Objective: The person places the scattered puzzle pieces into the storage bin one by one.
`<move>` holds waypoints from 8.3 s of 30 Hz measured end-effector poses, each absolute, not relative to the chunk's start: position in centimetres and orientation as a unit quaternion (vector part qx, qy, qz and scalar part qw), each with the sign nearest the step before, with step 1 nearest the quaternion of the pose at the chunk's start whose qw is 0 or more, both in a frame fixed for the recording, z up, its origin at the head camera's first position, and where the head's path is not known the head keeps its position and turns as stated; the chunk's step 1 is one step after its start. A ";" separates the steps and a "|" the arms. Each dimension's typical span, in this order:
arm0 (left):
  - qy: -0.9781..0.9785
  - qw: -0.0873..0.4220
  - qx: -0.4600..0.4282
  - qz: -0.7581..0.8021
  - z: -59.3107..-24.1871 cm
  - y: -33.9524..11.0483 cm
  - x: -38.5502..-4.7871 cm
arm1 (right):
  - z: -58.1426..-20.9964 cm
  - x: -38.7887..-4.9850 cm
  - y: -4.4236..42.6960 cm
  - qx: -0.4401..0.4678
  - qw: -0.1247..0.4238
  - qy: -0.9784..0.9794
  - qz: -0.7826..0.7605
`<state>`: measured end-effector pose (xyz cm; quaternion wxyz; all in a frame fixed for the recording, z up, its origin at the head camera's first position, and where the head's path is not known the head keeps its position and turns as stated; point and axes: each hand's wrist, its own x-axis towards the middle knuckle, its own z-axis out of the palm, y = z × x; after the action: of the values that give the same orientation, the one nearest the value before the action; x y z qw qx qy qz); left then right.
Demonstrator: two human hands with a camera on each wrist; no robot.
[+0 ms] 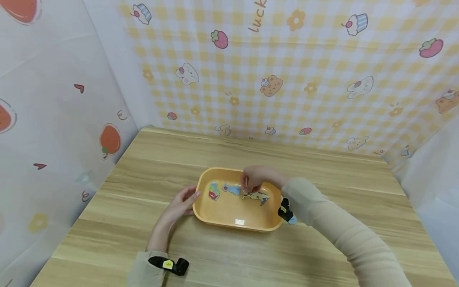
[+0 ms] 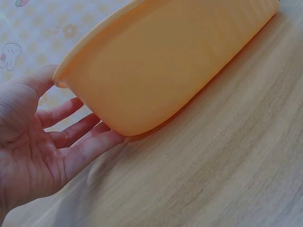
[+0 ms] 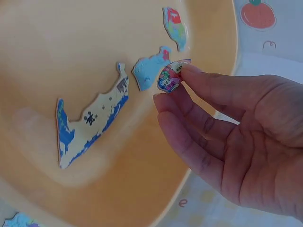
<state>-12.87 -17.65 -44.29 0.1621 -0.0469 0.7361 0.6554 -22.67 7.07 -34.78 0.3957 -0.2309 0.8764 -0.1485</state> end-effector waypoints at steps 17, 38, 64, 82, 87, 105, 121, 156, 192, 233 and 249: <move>0.736 0.164 -0.052 0.654 -44.6 -17.4 -13.0 | -37.8 -22.5 3.0 -0.249 0.371 0.884 -0.141; 0.739 0.159 -0.060 0.652 -44.8 -17.3 -13.1 | -39.4 -22.0 1.6 -0.247 0.316 0.904 -0.150; 0.741 0.168 -0.051 0.648 -44.7 -17.6 -13.0 | -34.8 -23.1 8.2 -0.231 0.299 0.883 -0.280; 0.734 0.185 -0.063 0.650 -44.3 -18.0 -13.2 | -34.0 -24.2 15.5 -0.181 0.264 0.896 -0.306; 0.731 0.189 -0.060 0.653 -44.3 -18.0 -13.2 | -34.4 -24.2 17.4 -0.181 0.255 0.899 -0.306; 0.730 0.184 -0.062 0.655 -44.3 -17.9 -13.1 | -38.1 -22.8 23.8 -0.100 0.261 0.923 -0.264; 0.734 0.182 -0.068 0.651 -44.2 -17.9 -13.0 | -40.8 -22.1 23.1 -0.033 0.240 0.934 -0.264; 0.727 0.185 -0.064 0.658 -44.6 -17.9 -13.3 | -41.4 -21.9 23.9 -0.059 0.190 0.938 -0.283; 0.726 0.179 -0.071 0.660 -44.6 -17.9 -13.2 | -37.2 -23.4 25.5 -0.143 0.359 0.886 -0.258; 0.721 0.179 -0.063 0.667 -44.6 -17.9 -13.1 | -30.5 -24.4 17.1 -0.203 0.407 0.875 -0.164; 0.718 0.182 -0.068 0.669 -44.4 -17.8 -13.2 | -30.6 -24.5 12.8 -0.228 0.418 0.871 -0.121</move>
<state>-13.16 -17.83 -44.42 0.1818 -0.0682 0.7175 0.6689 -24.49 12.83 -30.62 0.4178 -0.2281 0.8711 -0.1207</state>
